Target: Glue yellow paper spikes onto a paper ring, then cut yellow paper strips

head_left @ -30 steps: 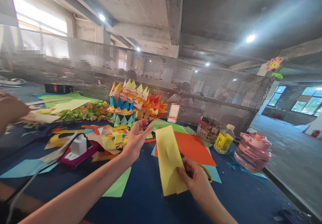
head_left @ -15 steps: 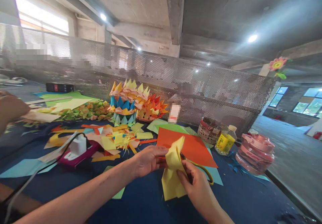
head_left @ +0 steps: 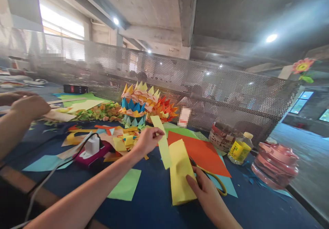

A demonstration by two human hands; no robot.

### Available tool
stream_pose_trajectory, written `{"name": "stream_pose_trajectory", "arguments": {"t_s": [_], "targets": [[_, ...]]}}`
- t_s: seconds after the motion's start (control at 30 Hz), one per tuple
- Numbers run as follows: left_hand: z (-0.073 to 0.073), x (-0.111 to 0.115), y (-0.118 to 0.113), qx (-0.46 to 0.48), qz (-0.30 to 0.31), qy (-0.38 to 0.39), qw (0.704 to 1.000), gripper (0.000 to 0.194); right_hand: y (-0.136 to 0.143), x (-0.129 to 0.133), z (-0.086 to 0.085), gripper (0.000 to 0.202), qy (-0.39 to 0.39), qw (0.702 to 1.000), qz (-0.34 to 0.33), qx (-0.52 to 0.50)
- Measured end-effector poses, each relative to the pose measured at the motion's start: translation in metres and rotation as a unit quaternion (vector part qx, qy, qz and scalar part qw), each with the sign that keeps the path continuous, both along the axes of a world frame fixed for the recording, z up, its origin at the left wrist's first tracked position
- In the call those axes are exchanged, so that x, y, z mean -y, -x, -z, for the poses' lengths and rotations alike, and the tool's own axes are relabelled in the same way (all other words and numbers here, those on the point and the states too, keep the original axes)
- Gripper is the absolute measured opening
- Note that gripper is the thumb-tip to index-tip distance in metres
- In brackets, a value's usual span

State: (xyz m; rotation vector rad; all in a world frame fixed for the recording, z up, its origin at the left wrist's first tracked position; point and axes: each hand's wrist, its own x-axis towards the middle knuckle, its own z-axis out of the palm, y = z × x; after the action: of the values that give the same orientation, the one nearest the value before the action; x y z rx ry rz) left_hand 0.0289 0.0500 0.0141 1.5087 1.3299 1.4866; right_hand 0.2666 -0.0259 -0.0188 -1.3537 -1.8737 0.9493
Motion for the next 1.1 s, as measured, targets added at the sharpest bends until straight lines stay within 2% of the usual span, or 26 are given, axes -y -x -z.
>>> {"name": "stream_pose_trajectory", "arguments": {"t_s": [0.13,0.23,0.3,0.47,0.63,0.73,0.8,0.87,0.97,1.1], "targets": [[-0.011,-0.012,0.040,-0.118,-0.128,0.005,0.985,0.007,-0.002,-0.005,0.001,0.047,-0.036,0.998,0.017,0.055],[-0.013,-0.015,0.066,-0.189,-0.189,0.034,0.963,0.008,-0.004,-0.006,0.000,0.048,-0.034,0.998,0.019,0.053],[-0.011,-0.016,0.077,-0.224,-0.222,0.066,0.947,0.015,-0.005,-0.005,0.001,0.050,-0.025,0.999,0.012,0.043],[-0.008,-0.013,0.089,-0.262,-0.264,0.127,0.919,0.023,-0.006,-0.007,0.004,0.045,-0.022,1.000,-0.001,-0.010],[-0.019,-0.005,0.081,-0.235,-0.251,0.117,0.932,0.022,-0.006,-0.007,0.001,0.041,-0.025,0.997,-0.006,-0.079],[-0.019,-0.001,0.058,-0.183,-0.168,0.087,0.965,0.021,-0.006,-0.006,-0.003,0.039,-0.036,0.993,0.009,-0.110],[-0.013,0.002,0.035,-0.132,-0.060,0.075,0.987,0.022,-0.006,-0.005,-0.006,0.039,-0.044,0.990,0.014,-0.133],[-0.005,0.007,0.011,-0.073,0.067,0.090,0.991,0.030,-0.006,-0.003,-0.008,0.040,-0.041,0.986,0.007,-0.160],[0.005,0.019,-0.014,0.014,0.240,0.114,0.964,0.047,-0.005,-0.001,-0.010,0.041,-0.022,0.979,-0.006,-0.204],[0.010,0.033,-0.027,0.097,0.376,0.108,0.915,0.053,-0.003,0.001,-0.010,0.043,0.011,0.967,-0.006,-0.255]]}}
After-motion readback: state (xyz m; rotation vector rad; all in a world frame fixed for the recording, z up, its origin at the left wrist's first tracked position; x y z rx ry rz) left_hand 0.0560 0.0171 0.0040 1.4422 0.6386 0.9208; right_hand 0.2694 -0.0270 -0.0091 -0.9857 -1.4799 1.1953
